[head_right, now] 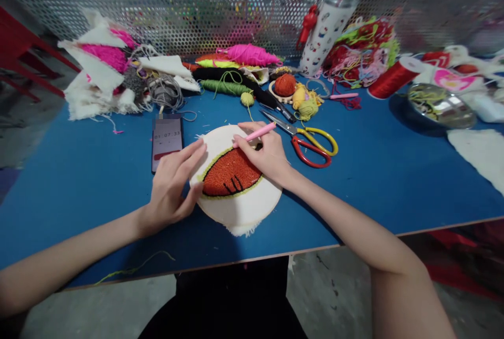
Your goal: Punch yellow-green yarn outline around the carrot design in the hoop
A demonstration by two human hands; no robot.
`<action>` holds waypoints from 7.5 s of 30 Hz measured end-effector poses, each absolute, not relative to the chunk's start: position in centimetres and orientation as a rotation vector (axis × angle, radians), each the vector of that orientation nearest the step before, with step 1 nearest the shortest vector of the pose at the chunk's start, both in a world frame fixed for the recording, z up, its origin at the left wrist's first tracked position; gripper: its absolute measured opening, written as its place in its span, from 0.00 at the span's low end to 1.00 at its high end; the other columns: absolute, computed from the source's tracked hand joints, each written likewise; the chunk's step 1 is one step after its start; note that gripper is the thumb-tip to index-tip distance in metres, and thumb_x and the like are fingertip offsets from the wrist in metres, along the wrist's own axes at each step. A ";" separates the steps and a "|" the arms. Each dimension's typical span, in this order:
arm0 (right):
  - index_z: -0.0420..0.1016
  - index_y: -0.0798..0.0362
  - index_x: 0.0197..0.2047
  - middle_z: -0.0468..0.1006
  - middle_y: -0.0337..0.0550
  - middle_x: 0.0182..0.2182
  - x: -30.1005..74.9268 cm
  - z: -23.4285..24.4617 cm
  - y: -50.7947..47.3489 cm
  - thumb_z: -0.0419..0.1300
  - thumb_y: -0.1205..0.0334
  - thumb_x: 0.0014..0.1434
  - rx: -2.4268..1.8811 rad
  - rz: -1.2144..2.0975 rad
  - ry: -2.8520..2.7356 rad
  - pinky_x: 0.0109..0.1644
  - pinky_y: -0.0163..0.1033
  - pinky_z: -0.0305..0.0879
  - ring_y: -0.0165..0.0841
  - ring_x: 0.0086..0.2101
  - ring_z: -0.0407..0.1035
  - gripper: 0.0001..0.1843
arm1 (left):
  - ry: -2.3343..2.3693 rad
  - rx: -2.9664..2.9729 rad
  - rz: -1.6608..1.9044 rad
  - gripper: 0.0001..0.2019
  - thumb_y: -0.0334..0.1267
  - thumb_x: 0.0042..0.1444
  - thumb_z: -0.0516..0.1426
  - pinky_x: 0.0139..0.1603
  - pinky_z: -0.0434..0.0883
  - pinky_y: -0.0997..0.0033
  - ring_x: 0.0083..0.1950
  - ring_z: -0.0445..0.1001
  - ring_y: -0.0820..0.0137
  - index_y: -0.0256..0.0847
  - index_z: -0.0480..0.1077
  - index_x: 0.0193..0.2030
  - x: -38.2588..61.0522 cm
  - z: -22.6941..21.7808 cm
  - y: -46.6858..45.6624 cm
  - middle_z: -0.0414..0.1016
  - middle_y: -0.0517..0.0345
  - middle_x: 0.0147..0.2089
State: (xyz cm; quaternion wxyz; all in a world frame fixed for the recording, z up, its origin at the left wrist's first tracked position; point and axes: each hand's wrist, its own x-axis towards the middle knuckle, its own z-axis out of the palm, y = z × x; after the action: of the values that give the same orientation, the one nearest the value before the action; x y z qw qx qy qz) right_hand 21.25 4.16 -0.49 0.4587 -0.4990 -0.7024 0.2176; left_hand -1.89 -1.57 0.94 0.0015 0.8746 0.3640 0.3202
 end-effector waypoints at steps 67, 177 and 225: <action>0.71 0.48 0.31 0.67 0.34 0.24 18.7 -0.6 -0.1 0.58 0.62 0.65 -0.851 0.755 -1.423 0.36 0.40 0.67 0.29 0.30 0.69 0.09 | 0.829 2.697 1.109 0.26 0.24 0.52 0.51 0.62 0.63 0.35 0.59 0.69 0.52 0.40 0.62 0.59 -2.1 -0.1 -2.3 0.67 0.40 0.60; 0.68 0.47 0.33 0.68 0.35 0.30 19.4 -1.3 0.8 0.58 0.60 0.64 -0.967 0.867 -1.401 0.43 0.42 0.66 0.30 0.34 0.67 0.07 | 0.777 2.649 1.029 0.23 0.24 0.53 0.49 0.64 0.63 0.35 0.57 0.72 0.55 0.40 0.67 0.55 -1.9 0.2 -1.7 0.73 0.42 0.59; 0.66 0.48 0.31 0.70 0.36 0.28 18.8 -0.5 0.5 0.60 0.64 0.61 -1.041 0.478 -1.732 0.43 0.46 0.63 0.32 0.33 0.66 0.07 | 0.674 2.711 1.151 0.20 0.22 0.53 0.49 0.62 0.66 0.36 0.61 0.69 0.54 0.38 0.69 0.50 -2.0 0.3 -2.1 0.71 0.40 0.60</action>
State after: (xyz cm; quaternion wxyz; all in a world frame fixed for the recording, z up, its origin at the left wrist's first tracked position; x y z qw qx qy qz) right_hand 18.85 0.48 -0.48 0.5077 -0.4319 -0.7186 0.1982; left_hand -1.98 -2.07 0.30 0.0604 0.8957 0.2226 0.3803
